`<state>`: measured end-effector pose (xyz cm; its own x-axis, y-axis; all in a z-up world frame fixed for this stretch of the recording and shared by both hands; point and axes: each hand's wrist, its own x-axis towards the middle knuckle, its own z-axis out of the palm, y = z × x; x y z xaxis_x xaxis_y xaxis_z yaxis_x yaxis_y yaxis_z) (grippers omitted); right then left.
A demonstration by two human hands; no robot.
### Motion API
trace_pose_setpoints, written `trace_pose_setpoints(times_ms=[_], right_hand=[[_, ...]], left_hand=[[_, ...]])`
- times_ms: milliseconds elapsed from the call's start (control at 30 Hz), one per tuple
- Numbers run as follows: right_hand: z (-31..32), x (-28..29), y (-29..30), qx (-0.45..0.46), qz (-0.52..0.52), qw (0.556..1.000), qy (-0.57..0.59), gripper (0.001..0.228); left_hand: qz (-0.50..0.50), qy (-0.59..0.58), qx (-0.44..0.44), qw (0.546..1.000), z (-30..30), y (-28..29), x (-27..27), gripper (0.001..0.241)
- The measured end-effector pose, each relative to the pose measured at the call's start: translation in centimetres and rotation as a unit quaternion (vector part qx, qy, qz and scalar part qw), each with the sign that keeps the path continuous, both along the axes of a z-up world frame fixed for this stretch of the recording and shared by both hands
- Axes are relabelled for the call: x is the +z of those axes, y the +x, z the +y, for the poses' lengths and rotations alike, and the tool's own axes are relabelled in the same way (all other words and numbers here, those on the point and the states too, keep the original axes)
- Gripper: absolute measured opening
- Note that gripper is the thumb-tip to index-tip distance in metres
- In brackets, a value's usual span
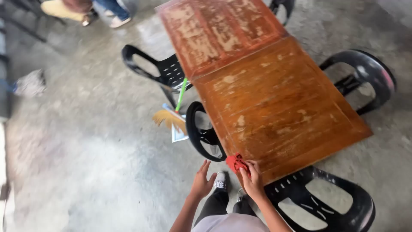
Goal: Cleaning a table and a bar counter area including a cigarette display case using a cloth.
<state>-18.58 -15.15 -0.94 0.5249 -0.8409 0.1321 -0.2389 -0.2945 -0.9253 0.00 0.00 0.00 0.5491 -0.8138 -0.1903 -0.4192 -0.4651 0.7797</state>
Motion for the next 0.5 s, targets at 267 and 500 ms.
trace_pose_setpoints(times_ms=[267, 500], right_hand=[[2.8, 2.7, 4.2, 0.231, -0.056, 0.934, 0.265, 0.036], [6.5, 6.6, 11.9, 0.355, -0.129, 0.691, 0.616, 0.051]], left_hand=[[0.061, -0.111, 0.129, 0.983, 5.0, -3.0, 6.4, 0.074], [0.117, -0.223, 0.202, 0.947, 12.0, -0.1, 6.2, 0.080]])
